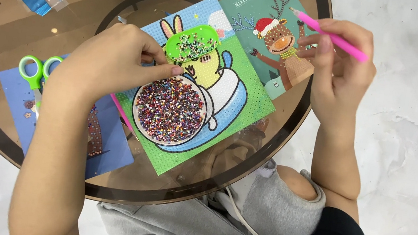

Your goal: Using a specialized pen tool to pick up small resin diamonds and place them onto a pre-printed adhesive canvas.

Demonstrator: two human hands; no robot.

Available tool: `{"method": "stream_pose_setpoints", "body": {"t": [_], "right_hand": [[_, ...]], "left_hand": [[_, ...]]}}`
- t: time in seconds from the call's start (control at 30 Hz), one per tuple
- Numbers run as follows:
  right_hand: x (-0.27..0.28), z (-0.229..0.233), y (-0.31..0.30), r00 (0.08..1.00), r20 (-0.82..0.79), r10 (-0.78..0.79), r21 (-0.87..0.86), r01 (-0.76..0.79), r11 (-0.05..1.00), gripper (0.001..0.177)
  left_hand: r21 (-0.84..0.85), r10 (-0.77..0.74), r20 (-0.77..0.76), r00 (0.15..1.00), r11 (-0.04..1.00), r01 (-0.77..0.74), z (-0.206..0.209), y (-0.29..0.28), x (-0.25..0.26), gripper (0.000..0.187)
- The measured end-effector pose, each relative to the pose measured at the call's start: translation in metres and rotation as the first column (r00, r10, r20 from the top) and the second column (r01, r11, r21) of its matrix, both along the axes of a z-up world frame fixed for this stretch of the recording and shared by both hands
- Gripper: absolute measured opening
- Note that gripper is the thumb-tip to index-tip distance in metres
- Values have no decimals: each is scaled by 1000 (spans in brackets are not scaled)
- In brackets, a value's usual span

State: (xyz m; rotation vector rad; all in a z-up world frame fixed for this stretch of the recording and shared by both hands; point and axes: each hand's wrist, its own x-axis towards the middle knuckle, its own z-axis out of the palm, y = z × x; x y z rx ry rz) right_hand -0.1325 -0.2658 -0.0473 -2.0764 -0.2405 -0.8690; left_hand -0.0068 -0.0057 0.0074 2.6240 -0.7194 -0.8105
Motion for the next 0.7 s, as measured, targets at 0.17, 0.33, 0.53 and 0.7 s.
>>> {"method": "stream_pose_setpoints", "body": {"t": [0.17, 0.33, 0.53, 0.7], "right_hand": [[2, 1, 7, 993, -98, 66, 118, -54, 992, 11], [-7, -2, 22, 947, -104, 304, 176, -283, 943, 13], [-8, 4, 55, 868, -176, 465, 62, -461, 885, 16], [-2, 16, 77, 888, -247, 387, -149, -429, 891, 16]], "left_hand": [[-6, -13, 10, 1000, 1000, 13, -2, 1, 1, 33], [-40, -63, 48, 997, 997, 65, -13, 4, 6, 34], [-92, -113, 89, 990, 988, 122, -19, 5, 8, 30], [-104, -139, 106, 985, 983, 150, -22, 6, 9, 32]]}}
